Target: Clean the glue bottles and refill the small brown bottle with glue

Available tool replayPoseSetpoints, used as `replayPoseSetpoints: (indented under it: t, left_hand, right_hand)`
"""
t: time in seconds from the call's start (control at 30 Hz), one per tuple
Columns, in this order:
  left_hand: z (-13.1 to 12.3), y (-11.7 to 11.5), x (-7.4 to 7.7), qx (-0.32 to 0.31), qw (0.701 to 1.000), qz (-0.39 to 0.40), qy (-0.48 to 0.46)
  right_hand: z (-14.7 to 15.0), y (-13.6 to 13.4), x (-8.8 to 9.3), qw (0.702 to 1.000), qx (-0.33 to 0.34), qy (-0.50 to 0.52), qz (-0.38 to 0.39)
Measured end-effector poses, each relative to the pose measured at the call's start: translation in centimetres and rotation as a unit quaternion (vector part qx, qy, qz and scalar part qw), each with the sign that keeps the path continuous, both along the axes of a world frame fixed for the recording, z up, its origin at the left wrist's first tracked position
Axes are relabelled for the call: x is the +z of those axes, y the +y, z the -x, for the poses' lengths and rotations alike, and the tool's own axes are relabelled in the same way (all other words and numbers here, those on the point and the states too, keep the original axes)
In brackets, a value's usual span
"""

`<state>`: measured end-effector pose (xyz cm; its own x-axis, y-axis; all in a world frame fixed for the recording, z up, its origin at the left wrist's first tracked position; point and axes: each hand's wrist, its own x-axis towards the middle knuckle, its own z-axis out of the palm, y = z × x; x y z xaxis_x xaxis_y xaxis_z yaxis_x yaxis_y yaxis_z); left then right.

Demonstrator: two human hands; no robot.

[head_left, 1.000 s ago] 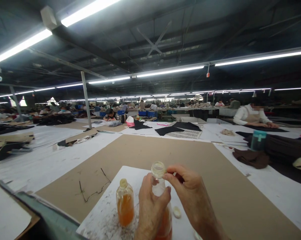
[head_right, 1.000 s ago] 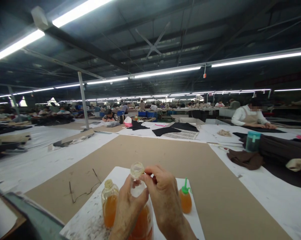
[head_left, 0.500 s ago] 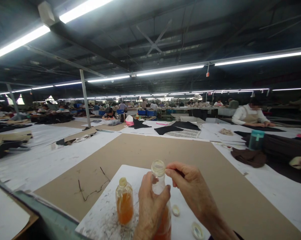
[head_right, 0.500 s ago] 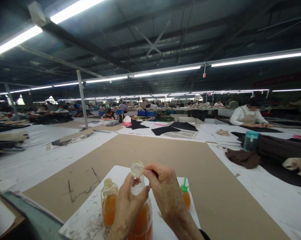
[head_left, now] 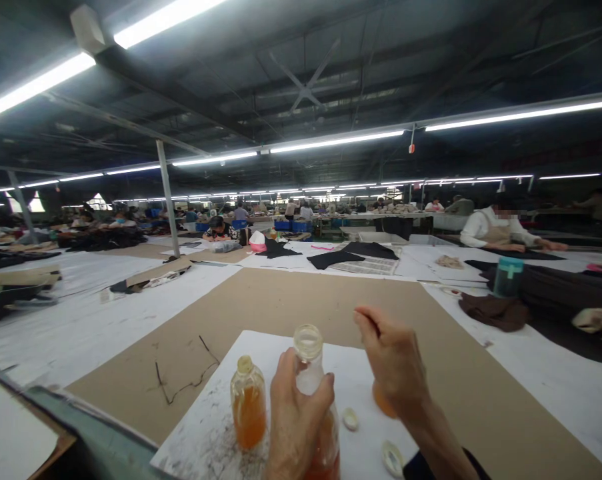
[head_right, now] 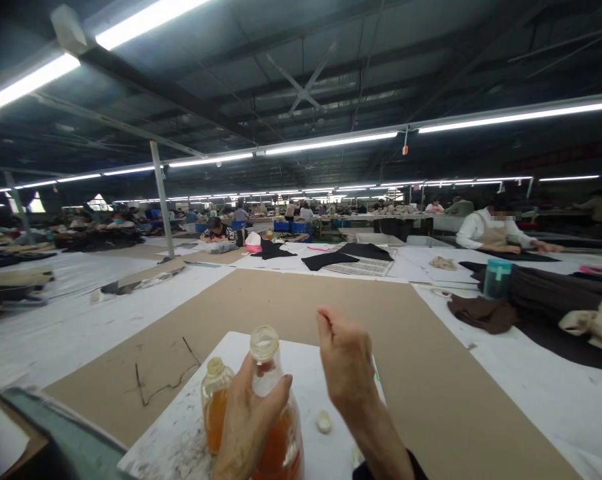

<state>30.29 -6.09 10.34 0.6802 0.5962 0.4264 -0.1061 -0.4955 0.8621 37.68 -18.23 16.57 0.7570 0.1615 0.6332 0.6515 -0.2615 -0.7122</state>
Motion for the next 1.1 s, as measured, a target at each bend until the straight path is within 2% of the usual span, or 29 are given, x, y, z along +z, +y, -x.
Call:
replayPoseSetpoints:
  t: [0.1,0.17,0.37,0.6,0.73,0.77,0.83,0.87,0.9,1.0,1.1]
  left_hand:
    - [0.1,0.3,0.1,0.019,1.0,0.002,0.014]
    - [0.0,0.3,0.1,0.006,1.0,0.001,0.016]
    - [-0.1,-0.3,0.2,-0.021,1.0,0.005,0.012]
    - [-0.2,-0.5,0.3,-0.007,1.0,0.002,-0.014]
    - [-0.2,-0.5,0.3,-0.025,1.0,-0.001,-0.009]
    - [-0.2,-0.5,0.3,-0.031,0.999,-0.003,-0.01]
    - [-0.1,-0.4,0.4,-0.023,1.0,-0.001,-0.007]
    - [-0.1,-0.4,0.5,-0.012,1.0,0.002,-0.002]
    - [0.0,-0.3,0.6,-0.001,1.0,0.006,0.005]
    - [0.1,0.4,0.8,-0.001,1.0,0.008,0.029]
    - [0.1,1.2,0.8,-0.039,0.998,-0.011,0.038]
  right_hand:
    - [-1.0,-0.9,-0.1,0.979,0.128,0.146,-0.066]
    - [-0.6,-0.8,-0.4,0.968,0.166,0.173,-0.07]
    - [2.1,0.7,-0.5,0.981,0.183,0.056,-0.035]
    - [2.9,1.0,-0.6,0.988,0.145,-0.046,-0.001]
    - [2.8,1.1,-0.5,0.982,0.168,-0.075,0.031]
    - [2.2,1.0,-0.4,0.981,0.184,-0.052,0.002]
    - [0.2,0.3,0.1,0.968,0.21,0.042,-0.129]
    - [-1.0,-0.3,0.4,0.937,0.194,0.118,-0.265]
    - [-2.2,-0.8,0.6,0.919,0.182,0.14,-0.32]
    - [-4.0,-2.5,0.8,0.889,0.192,0.173,-0.379]
    - [-2.8,-3.7,-0.2,0.861,0.239,0.241,-0.379]
